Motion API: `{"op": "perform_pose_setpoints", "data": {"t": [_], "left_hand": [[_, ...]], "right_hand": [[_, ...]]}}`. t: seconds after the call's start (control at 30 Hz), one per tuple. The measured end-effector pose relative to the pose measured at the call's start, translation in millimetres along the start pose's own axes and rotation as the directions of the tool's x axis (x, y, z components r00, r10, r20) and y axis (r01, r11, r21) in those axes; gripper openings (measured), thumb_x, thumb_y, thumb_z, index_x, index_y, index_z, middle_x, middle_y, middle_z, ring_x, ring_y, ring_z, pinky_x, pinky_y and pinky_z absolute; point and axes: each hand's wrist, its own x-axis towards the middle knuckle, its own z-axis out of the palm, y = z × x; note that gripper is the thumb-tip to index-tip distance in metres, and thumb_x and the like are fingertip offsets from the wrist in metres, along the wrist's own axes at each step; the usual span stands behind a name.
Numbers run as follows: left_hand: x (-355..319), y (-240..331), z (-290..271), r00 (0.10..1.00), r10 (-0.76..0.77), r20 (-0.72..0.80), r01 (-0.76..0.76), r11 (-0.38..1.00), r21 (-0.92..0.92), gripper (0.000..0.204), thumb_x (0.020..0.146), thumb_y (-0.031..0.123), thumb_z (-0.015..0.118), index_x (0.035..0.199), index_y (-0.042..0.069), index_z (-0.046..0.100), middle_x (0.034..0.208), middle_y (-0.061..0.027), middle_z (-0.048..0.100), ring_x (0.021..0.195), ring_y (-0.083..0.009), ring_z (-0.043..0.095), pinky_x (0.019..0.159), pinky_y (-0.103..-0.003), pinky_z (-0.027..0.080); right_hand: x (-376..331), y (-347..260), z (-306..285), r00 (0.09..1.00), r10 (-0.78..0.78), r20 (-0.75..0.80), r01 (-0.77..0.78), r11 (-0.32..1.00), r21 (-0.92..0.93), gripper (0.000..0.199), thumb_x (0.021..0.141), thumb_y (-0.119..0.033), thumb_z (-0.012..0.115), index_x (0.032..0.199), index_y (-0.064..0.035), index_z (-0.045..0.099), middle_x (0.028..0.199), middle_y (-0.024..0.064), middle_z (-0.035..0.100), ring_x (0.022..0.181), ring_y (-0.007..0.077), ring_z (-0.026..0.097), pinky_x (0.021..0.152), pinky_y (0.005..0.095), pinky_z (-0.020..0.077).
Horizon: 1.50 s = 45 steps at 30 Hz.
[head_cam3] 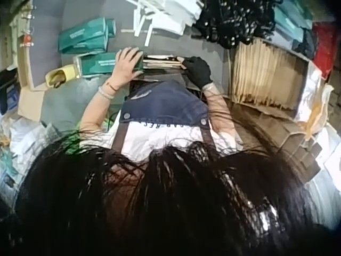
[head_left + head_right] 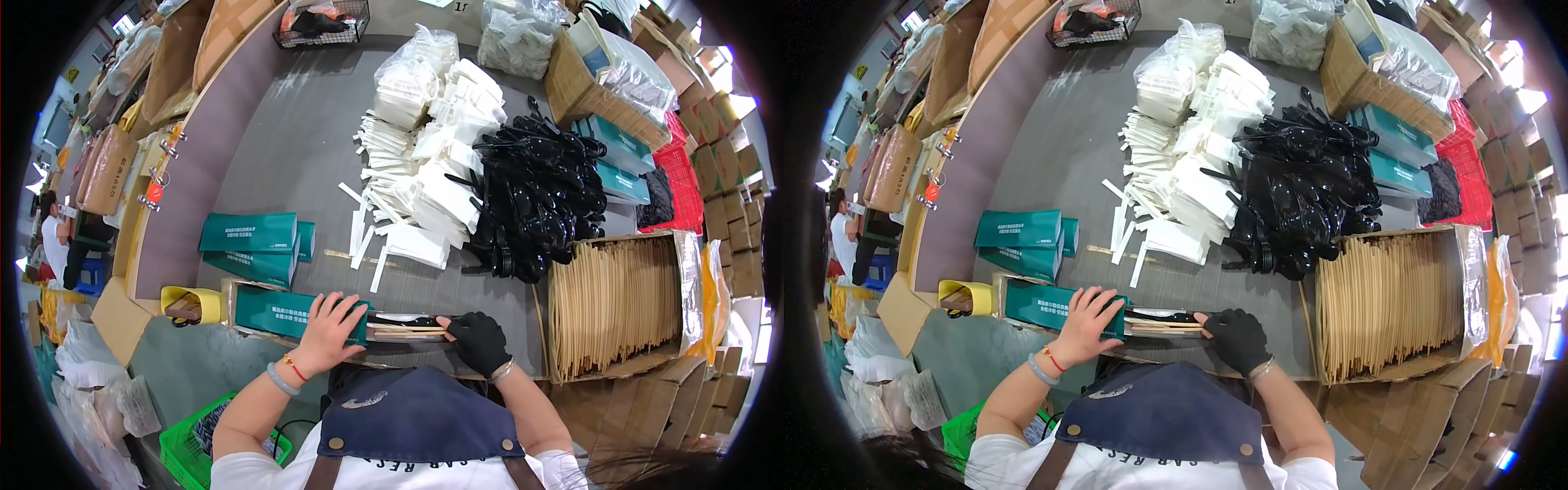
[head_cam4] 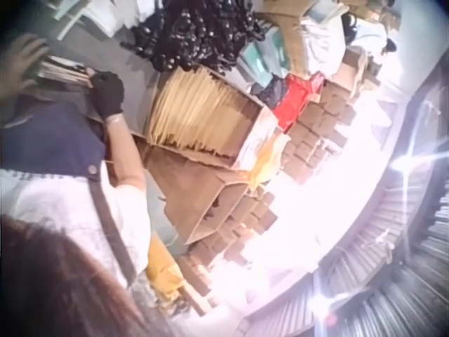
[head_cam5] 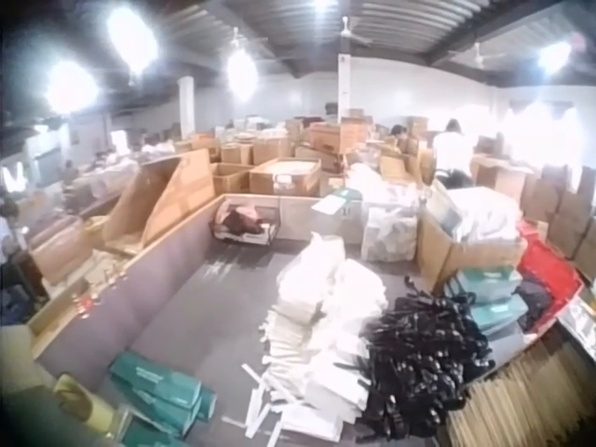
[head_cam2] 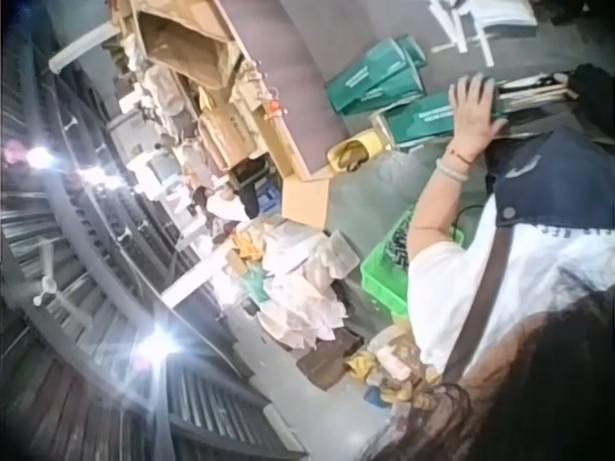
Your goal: Packing black and white plastic strips into green paper sleeves at a factory workstation.
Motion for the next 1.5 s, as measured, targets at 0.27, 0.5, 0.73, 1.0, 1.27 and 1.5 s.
{"op": "perform_pose_setpoints", "data": {"t": [0.27, 0.5, 0.73, 1.0, 1.27, 1.5], "left_hand": [[33, 27, 20, 0.995, 0.070, -0.070, -0.076, 0.994, -0.085, 0.072, 0.055, 0.024, 0.085, 0.119, 0.005, 0.058, 0.122, -0.0071, 0.054, 0.111, -0.0296, 0.048, 0.098, -0.043, 0.037], [37, 29, 22, 0.997, 0.070, -0.046, -0.073, 0.995, -0.074, 0.071, 0.058, 0.024, 0.085, 0.121, 0.006, 0.057, 0.121, -0.0080, 0.054, 0.110, -0.0295, 0.049, 0.095, -0.044, 0.038], [57, 31, 21, 0.984, 0.154, -0.085, -0.156, 0.987, -0.023, 0.061, 0.063, 0.026, 0.080, 0.119, 0.013, 0.059, 0.110, -0.0088, 0.055, 0.104, -0.0308, 0.050, 0.089, -0.042, 0.040], [82, 22, -33, 0.905, 0.250, 0.345, -0.286, 0.956, 0.057, 0.038, 0.059, 0.011, 0.074, 0.095, 0.013, 0.061, 0.098, -0.0129, 0.052, 0.092, -0.0331, 0.054, 0.074, -0.041, 0.046], [36, -29, -10, 0.967, -0.195, -0.164, 0.196, 0.980, -0.005, 0.059, 0.066, 0.030, 0.080, 0.116, 0.005, 0.060, 0.129, -0.0201, 0.048, 0.122, -0.0408, 0.042, 0.103, -0.050, 0.035], [7, 0, 45, 0.840, -0.501, -0.208, 0.466, 0.863, -0.195, 0.089, 0.061, 0.043, 0.085, 0.130, 0.001, 0.049, 0.138, -0.0212, 0.040, 0.132, -0.0433, 0.029, 0.108, -0.062, 0.018]], "right_hand": [[26, -41, 27, 0.998, -0.041, -0.037, 0.051, 0.949, 0.312, 0.041, 0.077, -0.017, 0.071, 0.117, -0.0128, 0.064, 0.095, 0.0146, 0.064, 0.089, 0.0326, 0.062, 0.071, 0.0394, 0.0518], [-3, -8, 33, 0.951, 0.303, -0.065, -0.245, 0.864, 0.439, 0.015, 0.082, -0.017, 0.067, 0.093, -0.0075, 0.066, 0.088, 0.0143, 0.064, 0.083, 0.0325, 0.062, 0.073, 0.0386, 0.0504], [27, -43, 14, 0.984, 0.100, -0.149, -0.059, 0.964, 0.260, 0.056, 0.065, -0.029, 0.081, 0.113, -0.0085, 0.060, 0.113, 0.0105, 0.056, 0.105, 0.0318, 0.054, 0.089, 0.0446, 0.0430], [29, -30, -36, 0.992, 0.125, -0.008, -0.125, 0.989, -0.074, 0.061, 0.056, -0.035, 0.083, 0.109, -0.0128, 0.060, 0.105, 0.0084, 0.058, 0.101, 0.0297, 0.053, 0.090, 0.0453, 0.0366], [15, -36, -62, 0.961, 0.275, -0.037, -0.278, 0.949, -0.152, 0.061, 0.059, -0.036, 0.081, 0.110, -0.0120, 0.058, 0.106, 0.0089, 0.058, 0.099, 0.0293, 0.054, 0.088, 0.0460, 0.0363], [23, -50, -56, 0.975, 0.208, 0.081, -0.187, 0.959, -0.215, 0.059, 0.063, -0.036, 0.080, 0.112, -0.0118, 0.059, 0.106, 0.0077, 0.058, 0.101, 0.0275, 0.054, 0.091, 0.0436, 0.0348]]}}
